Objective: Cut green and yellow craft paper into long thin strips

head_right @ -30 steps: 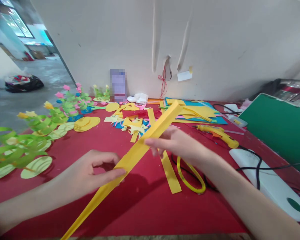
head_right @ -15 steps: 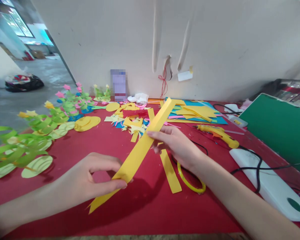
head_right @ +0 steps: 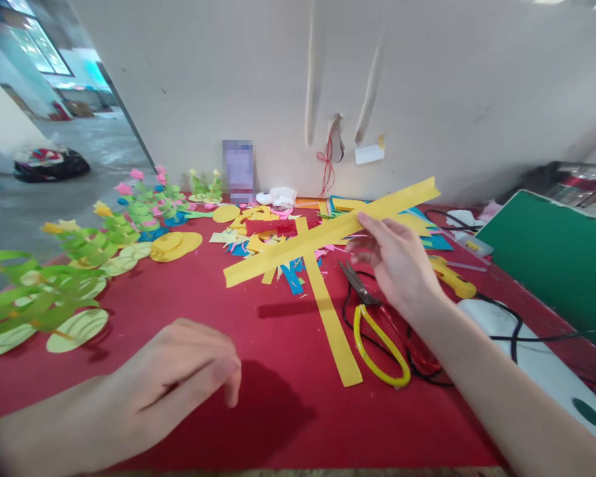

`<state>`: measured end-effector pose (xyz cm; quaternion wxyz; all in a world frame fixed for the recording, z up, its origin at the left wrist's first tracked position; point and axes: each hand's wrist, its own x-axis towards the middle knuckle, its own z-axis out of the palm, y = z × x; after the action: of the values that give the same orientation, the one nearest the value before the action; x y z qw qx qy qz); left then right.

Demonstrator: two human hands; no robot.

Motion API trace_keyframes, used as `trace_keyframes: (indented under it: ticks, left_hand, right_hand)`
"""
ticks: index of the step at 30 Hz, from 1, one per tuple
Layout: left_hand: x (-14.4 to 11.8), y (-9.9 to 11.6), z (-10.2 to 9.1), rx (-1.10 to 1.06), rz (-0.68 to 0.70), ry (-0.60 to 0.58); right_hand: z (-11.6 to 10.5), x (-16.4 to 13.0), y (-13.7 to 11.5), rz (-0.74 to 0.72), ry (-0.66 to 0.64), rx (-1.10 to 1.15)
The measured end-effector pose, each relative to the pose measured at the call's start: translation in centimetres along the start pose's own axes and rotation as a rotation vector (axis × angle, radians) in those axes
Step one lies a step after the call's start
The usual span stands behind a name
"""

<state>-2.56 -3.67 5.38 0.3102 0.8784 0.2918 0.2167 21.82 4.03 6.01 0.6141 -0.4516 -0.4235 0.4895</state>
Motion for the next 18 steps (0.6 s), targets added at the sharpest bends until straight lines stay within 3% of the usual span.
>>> trace_keyframes:
  ticks: [5,9,15,18]
  left_hand:
    - [-0.2,0.1,-0.7,0.130,0.103,0.218]
    - [-0.2,-0.4,-1.5,0.306,0.246,0.271]
    - [-0.1,-0.7,-1.5,0.500,0.275,0.452]
    - [0.0,-0.8,-1.3,0.557,0.273,0.481]
  right_hand:
    - [3.5,-4.4,1.0,0.102,-0.200,-0.012]
    - [4.9,-7.4,1.2,0.245,-0.394,0.030]
    - [5.2,-8.6,1.8,0.266,-0.404,0.040]
    - [5.4,-8.6,1.9,0.284,-0.427,0.035]
